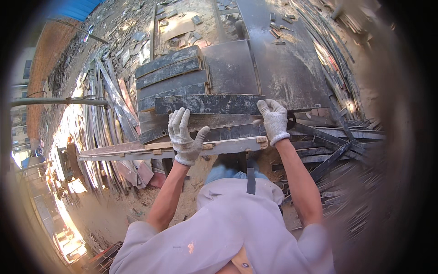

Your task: The person repeatedly picks up thin wooden strips from a pile, places them on a workbench, and stacks them. The person also moves larger wooden boards and scrap pieces aside to access the strips. The task continues with the person gathering and stacking the strips into a neat pile.

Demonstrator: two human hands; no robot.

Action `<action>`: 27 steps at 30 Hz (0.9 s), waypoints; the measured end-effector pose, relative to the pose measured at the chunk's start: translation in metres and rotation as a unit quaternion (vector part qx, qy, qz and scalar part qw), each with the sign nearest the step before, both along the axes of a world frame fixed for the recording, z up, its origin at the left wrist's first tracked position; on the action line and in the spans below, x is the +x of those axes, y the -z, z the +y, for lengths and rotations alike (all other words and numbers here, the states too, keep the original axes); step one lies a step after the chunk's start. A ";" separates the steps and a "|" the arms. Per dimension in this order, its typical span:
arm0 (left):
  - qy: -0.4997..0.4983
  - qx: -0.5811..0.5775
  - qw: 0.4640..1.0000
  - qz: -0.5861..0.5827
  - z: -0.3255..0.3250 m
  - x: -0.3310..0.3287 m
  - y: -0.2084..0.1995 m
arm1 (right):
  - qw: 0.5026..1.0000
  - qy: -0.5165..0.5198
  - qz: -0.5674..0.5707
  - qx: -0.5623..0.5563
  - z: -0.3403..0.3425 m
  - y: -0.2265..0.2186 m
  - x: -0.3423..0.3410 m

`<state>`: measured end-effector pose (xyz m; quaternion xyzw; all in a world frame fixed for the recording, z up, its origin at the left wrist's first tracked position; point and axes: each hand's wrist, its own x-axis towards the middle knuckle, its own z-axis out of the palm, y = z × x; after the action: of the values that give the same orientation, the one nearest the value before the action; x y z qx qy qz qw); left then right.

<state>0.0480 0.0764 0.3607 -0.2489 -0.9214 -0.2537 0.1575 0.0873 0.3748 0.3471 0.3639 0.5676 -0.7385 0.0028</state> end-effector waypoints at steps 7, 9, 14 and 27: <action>-0.213 0.032 0.956 -0.199 -0.044 0.032 0.060 | 0.995 -0.042 -0.083 0.033 -0.075 0.056 -0.156; -0.193 0.004 0.956 -0.221 -0.055 0.041 0.078 | 0.990 -0.115 -0.080 0.020 -0.092 0.060 -0.180; -0.202 -0.034 0.939 -0.277 -0.078 0.039 0.094 | 0.869 -0.260 -0.081 0.413 -0.019 0.082 -0.150; 0.001 -0.354 0.847 -0.397 -0.044 0.000 0.111 | 0.900 -0.252 -0.138 0.328 0.035 0.132 0.081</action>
<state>0.0481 0.0325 0.2493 -0.1665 -0.9326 0.0121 -0.3201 0.1688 0.4096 0.2148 0.2873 0.8444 -0.4275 0.1473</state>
